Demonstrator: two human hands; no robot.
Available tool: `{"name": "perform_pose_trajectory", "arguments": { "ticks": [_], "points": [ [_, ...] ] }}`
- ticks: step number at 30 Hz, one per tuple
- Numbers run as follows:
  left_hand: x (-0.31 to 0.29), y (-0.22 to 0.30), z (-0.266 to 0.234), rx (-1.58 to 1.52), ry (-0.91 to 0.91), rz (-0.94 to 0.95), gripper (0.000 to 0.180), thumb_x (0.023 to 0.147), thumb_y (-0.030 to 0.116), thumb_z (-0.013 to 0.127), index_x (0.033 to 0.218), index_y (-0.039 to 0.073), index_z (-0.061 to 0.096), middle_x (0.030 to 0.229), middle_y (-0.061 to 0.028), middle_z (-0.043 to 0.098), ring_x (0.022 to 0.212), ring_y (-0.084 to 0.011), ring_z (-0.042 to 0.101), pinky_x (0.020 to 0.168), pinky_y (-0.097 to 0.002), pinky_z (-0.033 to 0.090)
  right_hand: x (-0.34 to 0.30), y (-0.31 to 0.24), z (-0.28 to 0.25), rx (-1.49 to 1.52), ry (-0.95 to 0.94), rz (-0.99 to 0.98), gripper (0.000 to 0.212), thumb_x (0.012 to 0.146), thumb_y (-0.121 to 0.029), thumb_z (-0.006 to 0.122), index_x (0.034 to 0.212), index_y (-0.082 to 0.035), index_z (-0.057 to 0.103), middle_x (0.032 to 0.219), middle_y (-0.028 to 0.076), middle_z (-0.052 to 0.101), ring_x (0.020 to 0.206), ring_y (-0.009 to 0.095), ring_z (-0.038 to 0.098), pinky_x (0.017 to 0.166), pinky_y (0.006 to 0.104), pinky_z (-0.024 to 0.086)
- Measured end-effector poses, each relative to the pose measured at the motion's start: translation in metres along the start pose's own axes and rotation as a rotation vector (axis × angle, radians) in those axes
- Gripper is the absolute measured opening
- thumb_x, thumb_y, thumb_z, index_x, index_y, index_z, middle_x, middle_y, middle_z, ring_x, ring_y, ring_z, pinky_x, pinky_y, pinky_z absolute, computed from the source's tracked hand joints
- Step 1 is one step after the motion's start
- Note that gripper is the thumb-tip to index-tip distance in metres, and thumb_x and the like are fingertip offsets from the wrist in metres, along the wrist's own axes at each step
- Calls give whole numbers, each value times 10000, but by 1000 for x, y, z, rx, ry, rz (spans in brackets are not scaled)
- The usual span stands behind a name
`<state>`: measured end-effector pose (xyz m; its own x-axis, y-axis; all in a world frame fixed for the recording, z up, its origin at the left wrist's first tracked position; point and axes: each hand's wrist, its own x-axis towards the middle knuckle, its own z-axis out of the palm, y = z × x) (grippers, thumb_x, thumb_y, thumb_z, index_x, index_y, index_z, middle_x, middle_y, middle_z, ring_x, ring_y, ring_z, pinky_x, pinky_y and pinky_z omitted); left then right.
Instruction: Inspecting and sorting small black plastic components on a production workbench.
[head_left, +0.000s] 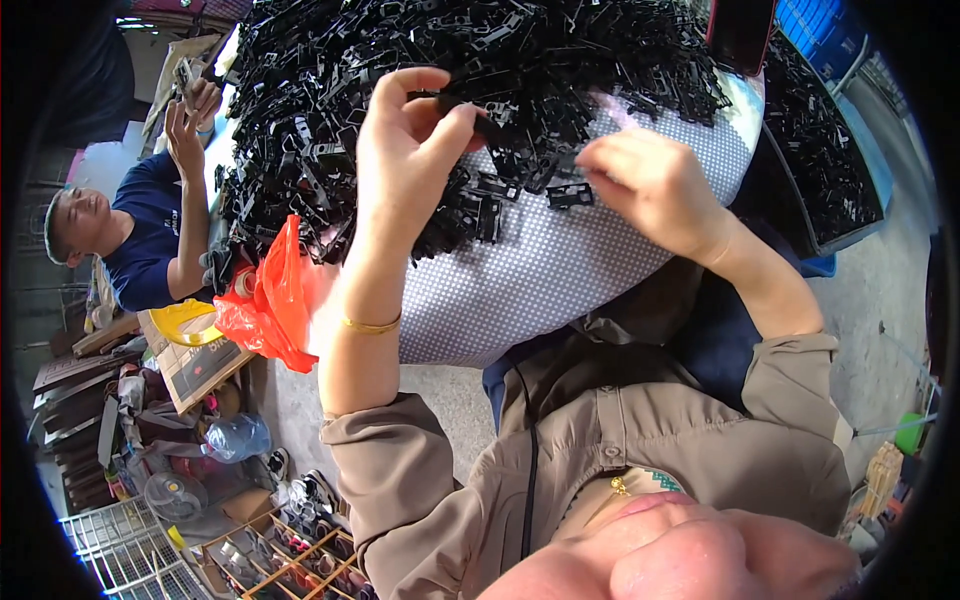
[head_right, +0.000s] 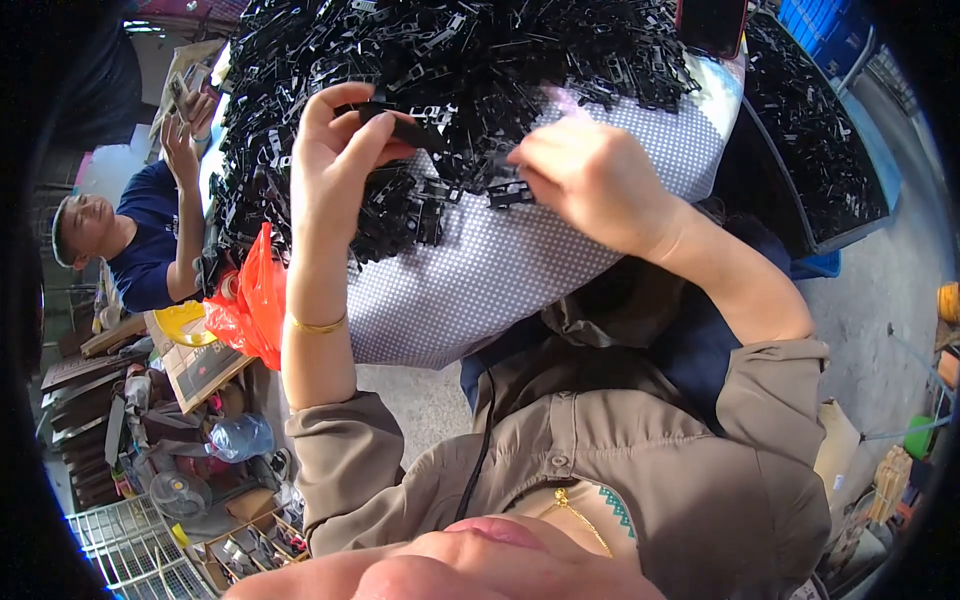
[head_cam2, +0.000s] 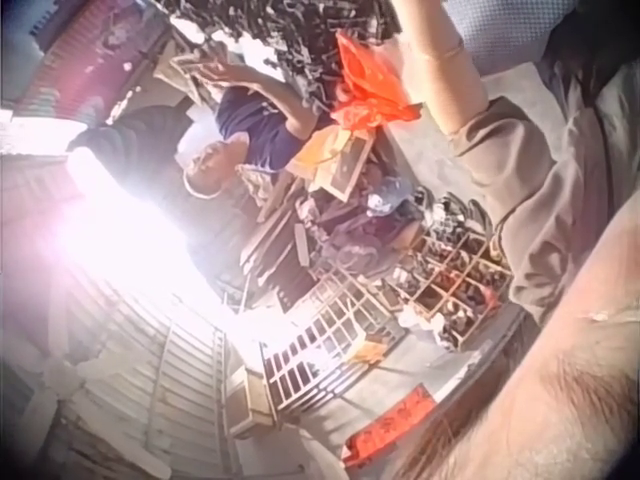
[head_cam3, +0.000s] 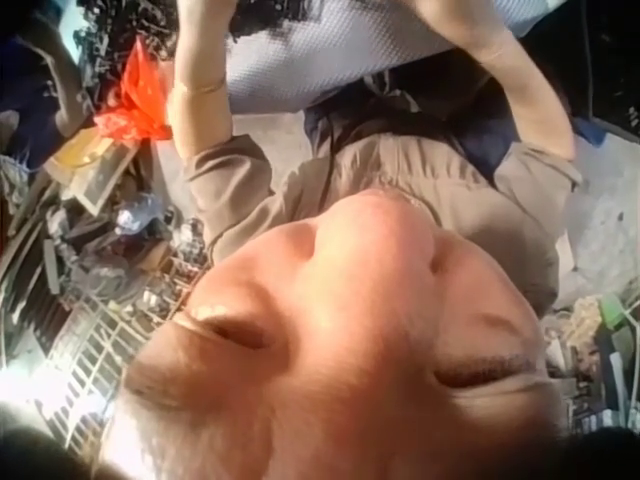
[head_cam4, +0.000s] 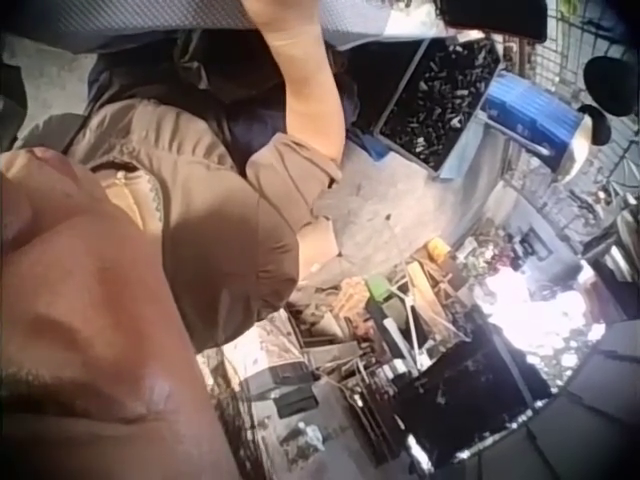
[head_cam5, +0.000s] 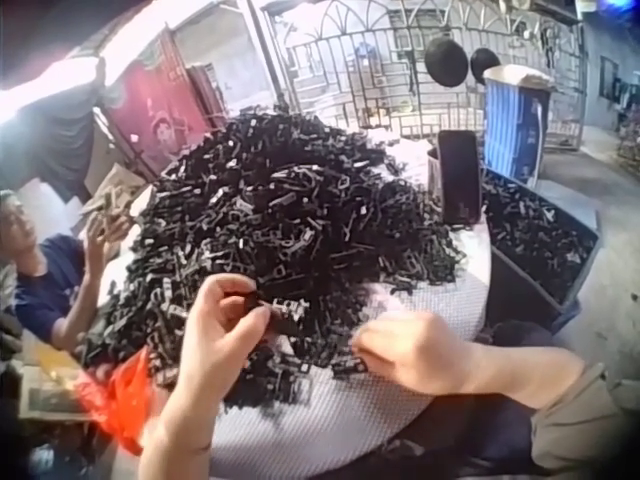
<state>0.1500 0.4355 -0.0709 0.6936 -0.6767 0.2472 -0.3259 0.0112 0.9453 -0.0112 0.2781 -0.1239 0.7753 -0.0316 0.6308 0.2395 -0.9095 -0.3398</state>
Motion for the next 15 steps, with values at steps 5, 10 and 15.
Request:
{"name": "perform_pose_trajectory", "arguments": {
  "ticks": [5,10,15],
  "points": [
    [-4,-22,19,-343,-47,-200,199,853,55,571,1011,-66,556,834,-78,591,727,-138,626,712,-250,554,11,-6,-19,85,215,-112,178,689,16,698,850,-3,626,870,121,640,762,266,623,656,325,510],
    [-16,-14,31,-398,-92,-312,194,859,90,600,973,-43,517,871,-94,603,731,-158,641,705,-256,557,6,-18,-19,-43,179,-250,237,665,9,702,891,2,634,927,128,625,801,284,615,668,337,514],
    [-24,-16,36,-430,-197,-305,305,936,155,491,1142,-66,531,970,-152,622,844,-210,655,765,-286,555,7,-16,-17,-190,174,-242,260,644,5,690,899,5,639,946,133,619,833,287,608,692,350,511]
  ]
}}
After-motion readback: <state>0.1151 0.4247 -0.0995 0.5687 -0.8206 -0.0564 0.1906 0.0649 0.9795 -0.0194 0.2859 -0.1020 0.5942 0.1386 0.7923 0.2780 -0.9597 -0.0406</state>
